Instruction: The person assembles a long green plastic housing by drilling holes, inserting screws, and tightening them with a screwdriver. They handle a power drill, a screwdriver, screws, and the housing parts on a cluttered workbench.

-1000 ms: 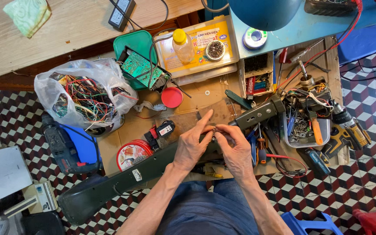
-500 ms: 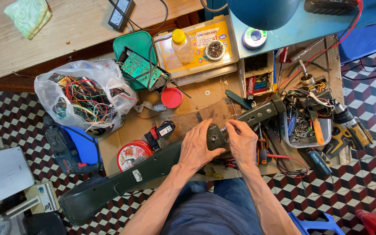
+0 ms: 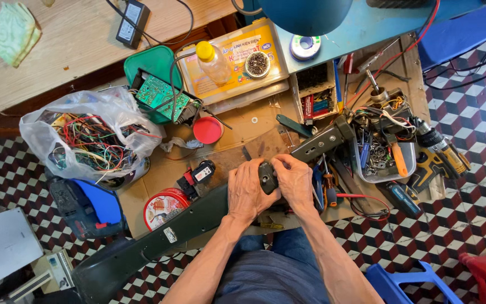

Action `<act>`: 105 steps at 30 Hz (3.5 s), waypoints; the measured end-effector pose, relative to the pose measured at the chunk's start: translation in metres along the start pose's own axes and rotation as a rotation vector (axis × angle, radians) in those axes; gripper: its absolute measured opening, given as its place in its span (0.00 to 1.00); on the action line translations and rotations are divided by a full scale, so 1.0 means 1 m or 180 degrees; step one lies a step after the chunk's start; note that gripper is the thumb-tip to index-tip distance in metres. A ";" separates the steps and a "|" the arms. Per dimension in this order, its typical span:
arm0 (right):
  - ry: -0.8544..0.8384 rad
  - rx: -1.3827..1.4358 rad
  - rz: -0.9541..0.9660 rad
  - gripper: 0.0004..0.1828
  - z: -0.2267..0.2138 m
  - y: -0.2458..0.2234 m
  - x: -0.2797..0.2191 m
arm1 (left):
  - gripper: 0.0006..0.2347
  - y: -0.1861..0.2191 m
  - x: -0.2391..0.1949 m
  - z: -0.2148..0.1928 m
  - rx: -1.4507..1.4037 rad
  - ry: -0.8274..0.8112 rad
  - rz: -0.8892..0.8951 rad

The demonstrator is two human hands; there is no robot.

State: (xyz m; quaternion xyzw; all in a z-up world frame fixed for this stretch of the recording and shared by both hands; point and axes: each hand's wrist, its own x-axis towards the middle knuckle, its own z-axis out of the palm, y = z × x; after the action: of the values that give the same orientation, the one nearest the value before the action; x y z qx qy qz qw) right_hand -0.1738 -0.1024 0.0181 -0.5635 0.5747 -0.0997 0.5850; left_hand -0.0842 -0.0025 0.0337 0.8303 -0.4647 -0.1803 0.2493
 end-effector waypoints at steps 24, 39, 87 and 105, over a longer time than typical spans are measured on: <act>-0.0342 0.0652 0.0456 0.13 -0.004 0.010 -0.002 | 0.29 0.000 0.001 0.001 0.0066 0.0024 0.0031; -0.0282 -0.0249 0.0299 0.16 -0.002 -0.004 0.004 | 0.31 -0.003 0.000 0.001 0.0086 -0.0027 0.0030; -0.0552 0.0833 0.0521 0.08 0.008 0.034 0.026 | 0.28 0.000 -0.001 -0.005 0.0031 0.0160 0.0107; -0.0621 0.1930 0.1435 0.17 -0.008 0.013 -0.009 | 0.35 -0.006 -0.004 0.001 0.0019 -0.0028 0.0167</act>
State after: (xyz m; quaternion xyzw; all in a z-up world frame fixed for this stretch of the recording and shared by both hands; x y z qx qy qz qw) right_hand -0.1894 -0.0956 0.0153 -0.2314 0.5702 -0.0799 0.7842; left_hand -0.0827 0.0034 0.0292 0.8178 -0.4879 -0.1760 0.2493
